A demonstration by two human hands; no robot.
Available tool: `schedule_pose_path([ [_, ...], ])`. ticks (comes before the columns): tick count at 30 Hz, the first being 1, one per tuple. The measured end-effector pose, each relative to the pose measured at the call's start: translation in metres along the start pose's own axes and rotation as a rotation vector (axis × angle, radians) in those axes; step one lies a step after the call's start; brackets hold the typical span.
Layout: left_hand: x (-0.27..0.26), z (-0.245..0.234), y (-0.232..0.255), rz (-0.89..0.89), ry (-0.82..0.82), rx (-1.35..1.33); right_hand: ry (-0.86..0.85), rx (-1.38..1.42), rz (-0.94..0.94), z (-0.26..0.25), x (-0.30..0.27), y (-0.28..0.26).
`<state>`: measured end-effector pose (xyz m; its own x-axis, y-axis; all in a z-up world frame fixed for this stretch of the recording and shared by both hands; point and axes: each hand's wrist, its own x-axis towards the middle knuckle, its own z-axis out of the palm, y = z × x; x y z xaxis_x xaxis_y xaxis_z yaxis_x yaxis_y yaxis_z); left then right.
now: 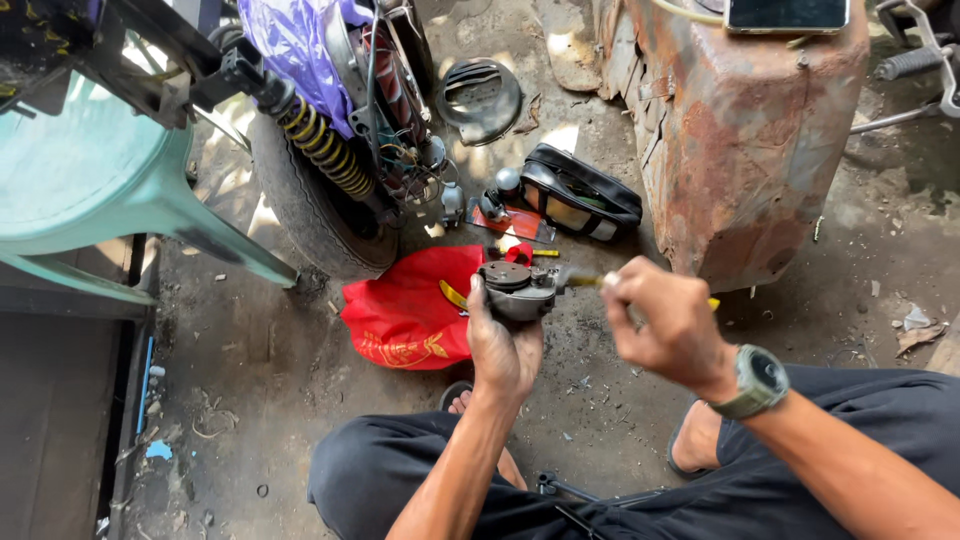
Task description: The person cleans a motorcycle part using a brush and a yellow utility knife.
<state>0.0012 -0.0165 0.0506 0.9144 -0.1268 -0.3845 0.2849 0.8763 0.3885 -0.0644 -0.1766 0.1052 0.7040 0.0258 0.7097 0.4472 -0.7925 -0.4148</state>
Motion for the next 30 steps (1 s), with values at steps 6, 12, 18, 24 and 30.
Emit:
schedule_pose_path([
  [6, -0.001, -0.002, -0.002, 0.028, -0.017, 0.124, -0.120, -0.378, -0.034, -0.012, 0.002, 0.020],
  [12, 0.001, -0.005, -0.006, -0.031, -0.019, 0.162, -0.079, -0.043, 0.026, -0.006, -0.004, -0.005],
  [18, -0.008, 0.013, 0.002, -0.032, 0.051, 0.171, -0.084, -0.262, 0.083, -0.012, -0.008, 0.016],
  [24, -0.013, 0.022, 0.001, -0.060, 0.059, 0.120, -0.146, -0.057, 0.049, 0.000, -0.010, 0.002],
  [30, -0.011, 0.031, 0.007, -0.034, 0.061, 0.112, -0.133, -0.066, 0.031, 0.001, -0.008, -0.007],
])
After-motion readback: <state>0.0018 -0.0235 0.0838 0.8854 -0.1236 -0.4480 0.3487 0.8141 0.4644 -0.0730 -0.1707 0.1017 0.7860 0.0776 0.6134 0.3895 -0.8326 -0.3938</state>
